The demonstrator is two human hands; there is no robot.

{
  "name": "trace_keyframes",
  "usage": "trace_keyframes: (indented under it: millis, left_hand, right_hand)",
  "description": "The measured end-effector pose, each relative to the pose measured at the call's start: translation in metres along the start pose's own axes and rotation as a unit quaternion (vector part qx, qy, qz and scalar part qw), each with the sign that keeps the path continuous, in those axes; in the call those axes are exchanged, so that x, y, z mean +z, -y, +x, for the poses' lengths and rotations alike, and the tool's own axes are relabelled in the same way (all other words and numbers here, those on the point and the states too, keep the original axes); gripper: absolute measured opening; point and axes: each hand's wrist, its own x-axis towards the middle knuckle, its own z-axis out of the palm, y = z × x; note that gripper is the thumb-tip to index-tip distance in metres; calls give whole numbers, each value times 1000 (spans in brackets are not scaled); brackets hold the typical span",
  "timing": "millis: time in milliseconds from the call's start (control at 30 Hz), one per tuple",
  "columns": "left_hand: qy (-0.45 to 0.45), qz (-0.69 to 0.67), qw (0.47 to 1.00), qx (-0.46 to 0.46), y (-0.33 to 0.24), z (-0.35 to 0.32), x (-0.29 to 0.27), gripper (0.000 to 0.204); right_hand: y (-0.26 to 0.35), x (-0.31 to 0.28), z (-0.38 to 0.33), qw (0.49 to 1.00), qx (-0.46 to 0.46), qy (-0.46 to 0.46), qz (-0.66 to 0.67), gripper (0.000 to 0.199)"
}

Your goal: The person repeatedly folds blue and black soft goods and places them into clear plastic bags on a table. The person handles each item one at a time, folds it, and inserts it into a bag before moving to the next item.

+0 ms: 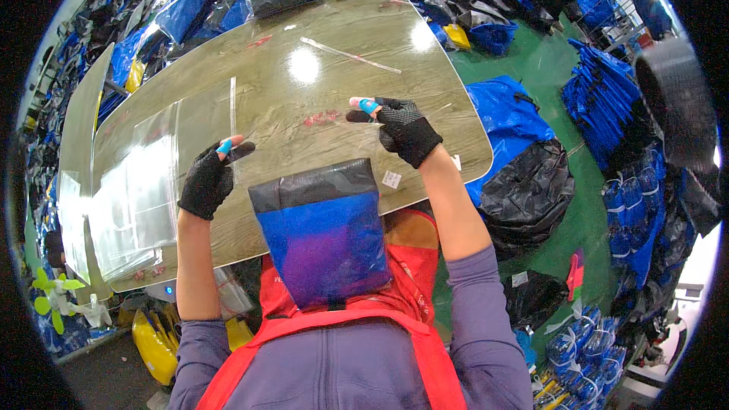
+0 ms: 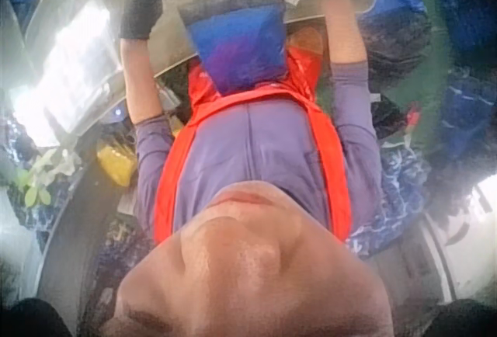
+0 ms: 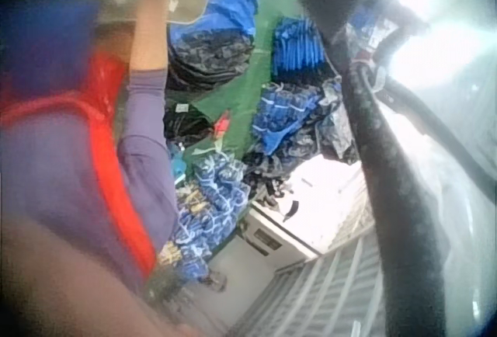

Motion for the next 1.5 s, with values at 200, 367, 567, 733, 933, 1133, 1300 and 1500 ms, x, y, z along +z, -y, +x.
trace_keyframes:
  millis: [200, 367, 567, 733, 933, 1133, 1300, 1500]
  left_hand:
    - [142, 121, 970, 156, 31, -43, -7, 23]
    - [110, 450, 870, 170, 19, -67, -1, 26]
    - [-53, 491, 799, 343, 21, -16, 68, 53]
    - [-57, 108, 984, 131, 132, -53, 58, 76]
    - [-89, 126, 965, 214, -56, 35, 50, 41]
    - [-140, 335, 770, 525, -207, 41, 114, 28]
    - [38, 467, 718, 515, -65, -27, 192, 32]
    - [-51, 386, 728, 564, -30, -48, 219, 37]
  right_hand:
    - [9, 9, -70, 921, -208, 128, -303, 43]
    - [27, 18, -124, 719, -221, 153, -640, 44]
    - [55, 84, -85, 765, -391, 29, -510, 43]
    - [-69, 79, -96, 818, -368, -121, -424, 50]
    - [-48, 23, -96, 899, -316, -296, 73, 35]
    - [47, 71, -94, 889, -360, -171, 225, 35]
    - [58, 111, -104, 886, -353, -220, 205, 37]
    - [44, 135, -124, 879, -350, -217, 241, 35]
